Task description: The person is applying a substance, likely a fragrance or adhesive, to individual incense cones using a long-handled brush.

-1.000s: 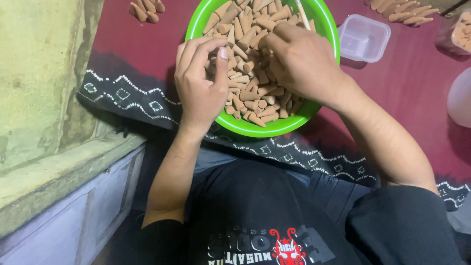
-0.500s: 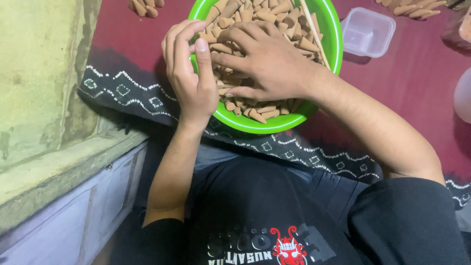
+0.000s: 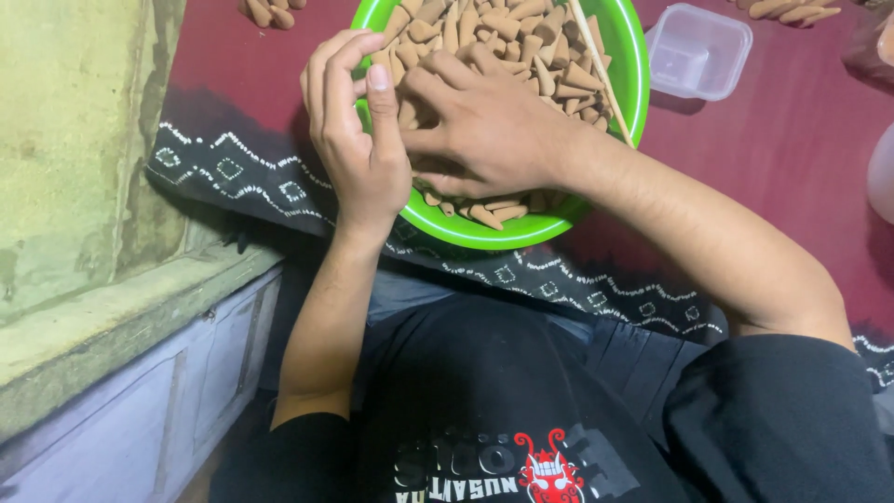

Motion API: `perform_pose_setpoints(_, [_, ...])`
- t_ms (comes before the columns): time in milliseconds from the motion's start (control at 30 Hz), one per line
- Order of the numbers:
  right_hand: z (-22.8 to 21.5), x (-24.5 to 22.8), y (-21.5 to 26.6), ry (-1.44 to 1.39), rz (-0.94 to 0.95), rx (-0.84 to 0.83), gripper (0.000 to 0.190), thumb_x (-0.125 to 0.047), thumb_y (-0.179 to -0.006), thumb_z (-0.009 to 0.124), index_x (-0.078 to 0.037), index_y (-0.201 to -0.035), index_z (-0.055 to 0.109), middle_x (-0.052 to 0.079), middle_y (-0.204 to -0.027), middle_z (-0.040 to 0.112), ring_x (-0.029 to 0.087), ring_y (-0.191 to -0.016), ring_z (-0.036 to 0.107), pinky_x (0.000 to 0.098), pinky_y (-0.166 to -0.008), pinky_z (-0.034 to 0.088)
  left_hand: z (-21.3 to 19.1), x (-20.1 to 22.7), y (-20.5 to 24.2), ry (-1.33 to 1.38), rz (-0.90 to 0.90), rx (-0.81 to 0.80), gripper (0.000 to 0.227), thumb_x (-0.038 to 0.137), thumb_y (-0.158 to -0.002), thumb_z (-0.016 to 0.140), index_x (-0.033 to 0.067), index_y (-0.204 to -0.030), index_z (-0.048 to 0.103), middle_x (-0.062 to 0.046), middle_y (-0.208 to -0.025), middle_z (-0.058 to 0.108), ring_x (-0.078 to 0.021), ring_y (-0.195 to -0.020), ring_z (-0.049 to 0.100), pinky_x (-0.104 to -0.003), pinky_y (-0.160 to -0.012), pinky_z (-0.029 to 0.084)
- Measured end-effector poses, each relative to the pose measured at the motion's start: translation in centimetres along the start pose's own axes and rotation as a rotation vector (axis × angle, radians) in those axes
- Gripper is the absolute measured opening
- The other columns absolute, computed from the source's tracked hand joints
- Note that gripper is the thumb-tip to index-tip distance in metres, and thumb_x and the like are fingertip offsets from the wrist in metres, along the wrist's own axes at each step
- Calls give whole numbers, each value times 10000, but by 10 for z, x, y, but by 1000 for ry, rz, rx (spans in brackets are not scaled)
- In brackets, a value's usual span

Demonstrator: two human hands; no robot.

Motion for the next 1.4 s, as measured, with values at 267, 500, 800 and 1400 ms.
perform_pose_setpoints(267, [0, 7, 21, 27, -120, 9, 275, -458, -1030, 720, -210, -1147, 732, 5, -1046, 648, 204, -946, 587, 356, -759, 403, 2, -4, 1, 42, -25, -20, 297, 249, -1097, 434, 45, -1174, 636, -113, -1237, 591, -241, -1160, 564, -363, -907, 609])
perform_pose_setpoints(500, [-17, 35, 46, 134, -52, -22, 261, -459, -1109, 692, -206, -1159, 734, -5, -1096, 664, 185, -988, 622, 328, -772, 425, 2, -6, 1, 60, -44, -31, 285, 246, -1092, 443, 59, -1171, 643, -112, -1237, 595, -238, -1173, 568, -366, -933, 605])
perform_pose_setpoints(800, [-29, 27, 21, 72, 2, 11, 337, -290, -1040, 713, -102, -1319, 725, 66, -1288, 706, 230, -1161, 672, 373, -829, 450, 1, -7, 2, 68, -48, -13, 328, 276, -1098, 419, 53, -1164, 650, -111, -1224, 611, -241, -1170, 575, -362, -915, 542])
perform_pose_setpoints(1400, [-23, 39, 23, -759, 400, 211, 208, 42, -1033, 757, 34, -1200, 634, 81, -1009, 682, 153, -785, 631, 270, -709, 507, 6, -20, 6, 118, -55, -30, 284, 290, -1099, 468, 67, -1220, 596, -112, -1231, 619, -223, -1108, 646, -359, -928, 626])
Point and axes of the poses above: each hand's wrist, its own y-axis away from the middle knuckle, its own z-axis out of the palm, x = y × z, the point moved 7 cm from there along -y, towards the middle knuckle
